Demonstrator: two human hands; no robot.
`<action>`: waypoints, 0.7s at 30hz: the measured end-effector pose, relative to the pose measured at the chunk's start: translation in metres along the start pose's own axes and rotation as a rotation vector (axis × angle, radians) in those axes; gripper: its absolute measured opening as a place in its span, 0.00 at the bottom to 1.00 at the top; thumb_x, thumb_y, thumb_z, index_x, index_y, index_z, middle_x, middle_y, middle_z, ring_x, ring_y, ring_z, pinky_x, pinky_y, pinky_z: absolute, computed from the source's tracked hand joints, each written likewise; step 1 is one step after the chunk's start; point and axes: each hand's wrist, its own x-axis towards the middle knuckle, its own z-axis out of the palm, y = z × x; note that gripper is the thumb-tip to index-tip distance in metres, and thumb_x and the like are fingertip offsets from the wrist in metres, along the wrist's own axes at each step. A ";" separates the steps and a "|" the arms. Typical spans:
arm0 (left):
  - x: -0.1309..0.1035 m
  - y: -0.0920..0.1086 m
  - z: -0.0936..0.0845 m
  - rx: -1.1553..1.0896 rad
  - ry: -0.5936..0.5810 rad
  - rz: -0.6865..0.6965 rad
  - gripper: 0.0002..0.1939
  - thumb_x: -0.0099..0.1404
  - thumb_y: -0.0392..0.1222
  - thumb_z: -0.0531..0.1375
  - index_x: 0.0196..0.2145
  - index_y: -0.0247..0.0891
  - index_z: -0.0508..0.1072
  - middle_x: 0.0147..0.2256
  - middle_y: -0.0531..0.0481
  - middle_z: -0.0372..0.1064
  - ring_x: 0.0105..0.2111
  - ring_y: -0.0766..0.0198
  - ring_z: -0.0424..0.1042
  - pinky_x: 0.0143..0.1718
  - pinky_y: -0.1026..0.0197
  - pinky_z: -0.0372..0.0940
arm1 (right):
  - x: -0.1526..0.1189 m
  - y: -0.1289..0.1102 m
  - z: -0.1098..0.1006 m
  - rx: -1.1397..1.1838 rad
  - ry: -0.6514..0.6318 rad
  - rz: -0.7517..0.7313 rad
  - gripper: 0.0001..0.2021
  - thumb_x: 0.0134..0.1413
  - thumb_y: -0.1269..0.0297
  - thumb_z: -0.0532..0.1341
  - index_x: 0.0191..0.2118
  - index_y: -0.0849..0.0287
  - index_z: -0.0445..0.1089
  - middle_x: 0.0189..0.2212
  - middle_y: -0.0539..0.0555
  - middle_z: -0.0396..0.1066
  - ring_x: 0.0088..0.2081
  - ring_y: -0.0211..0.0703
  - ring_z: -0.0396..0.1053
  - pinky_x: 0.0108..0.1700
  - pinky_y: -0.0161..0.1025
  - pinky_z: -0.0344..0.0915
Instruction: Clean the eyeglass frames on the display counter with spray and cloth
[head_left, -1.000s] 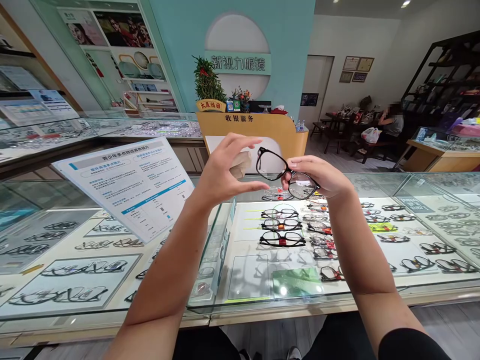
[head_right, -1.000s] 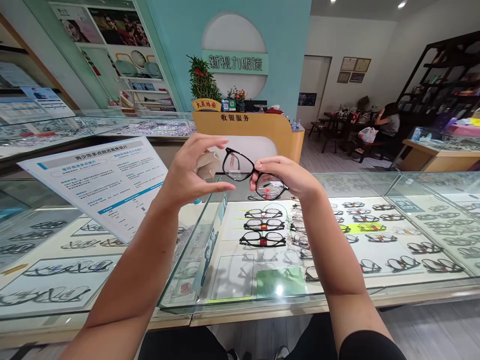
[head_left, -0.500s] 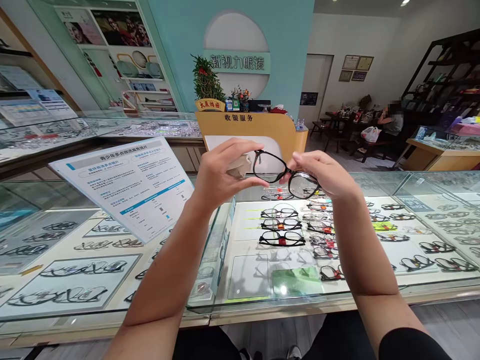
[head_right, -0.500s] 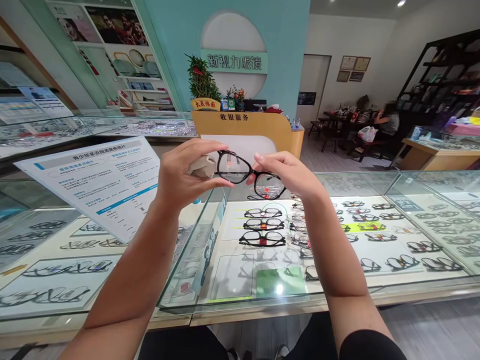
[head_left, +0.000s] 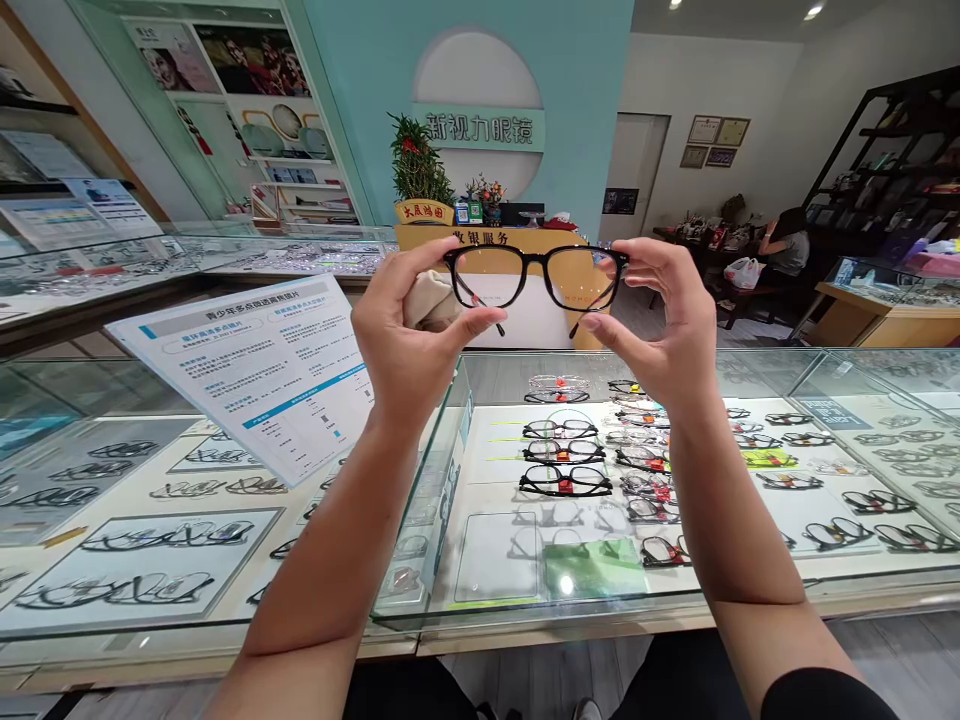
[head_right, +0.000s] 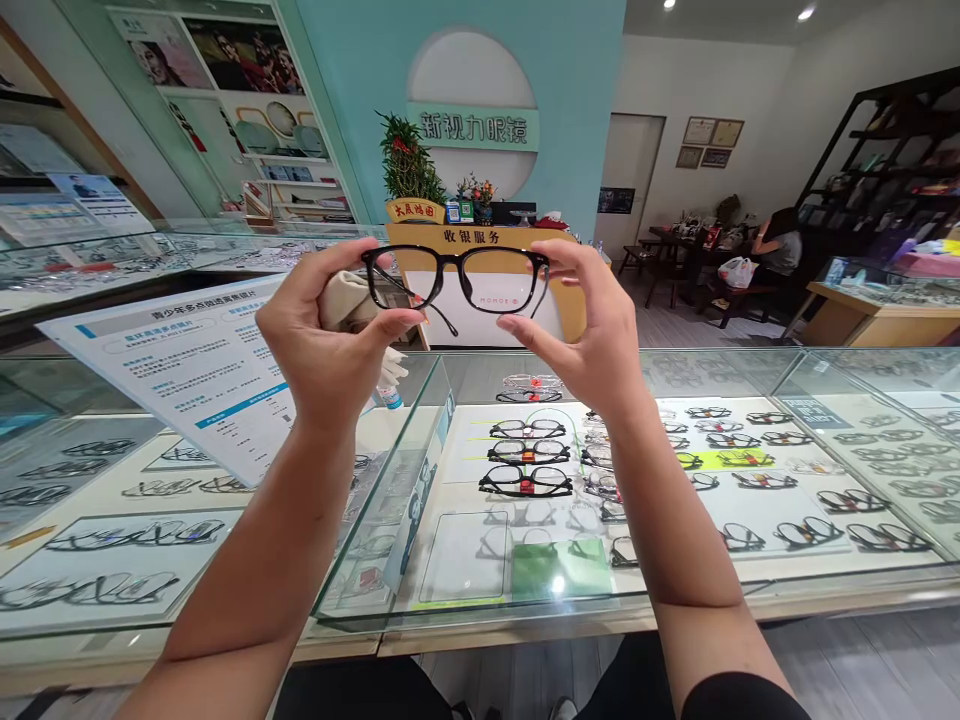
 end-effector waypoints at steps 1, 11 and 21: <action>-0.001 0.002 -0.001 0.004 -0.007 -0.009 0.38 0.66 0.77 0.68 0.66 0.56 0.76 0.58 0.48 0.82 0.59 0.45 0.80 0.54 0.40 0.79 | -0.001 -0.002 0.000 -0.010 0.003 0.015 0.38 0.63 0.46 0.74 0.75 0.38 0.64 0.70 0.57 0.72 0.72 0.70 0.68 0.65 0.63 0.75; -0.004 0.008 0.003 -0.061 -0.010 -0.096 0.43 0.64 0.83 0.64 0.66 0.54 0.75 0.58 0.47 0.82 0.63 0.43 0.78 0.54 0.40 0.80 | -0.001 -0.010 -0.003 0.016 0.013 0.052 0.35 0.65 0.45 0.73 0.73 0.35 0.66 0.69 0.54 0.74 0.70 0.64 0.71 0.65 0.60 0.77; -0.012 0.003 0.009 -0.054 0.039 -0.094 0.41 0.63 0.76 0.70 0.67 0.54 0.74 0.59 0.45 0.79 0.62 0.43 0.78 0.56 0.42 0.78 | 0.000 0.005 0.000 0.084 -0.068 0.116 0.32 0.69 0.43 0.69 0.73 0.40 0.66 0.69 0.57 0.72 0.68 0.60 0.73 0.63 0.55 0.77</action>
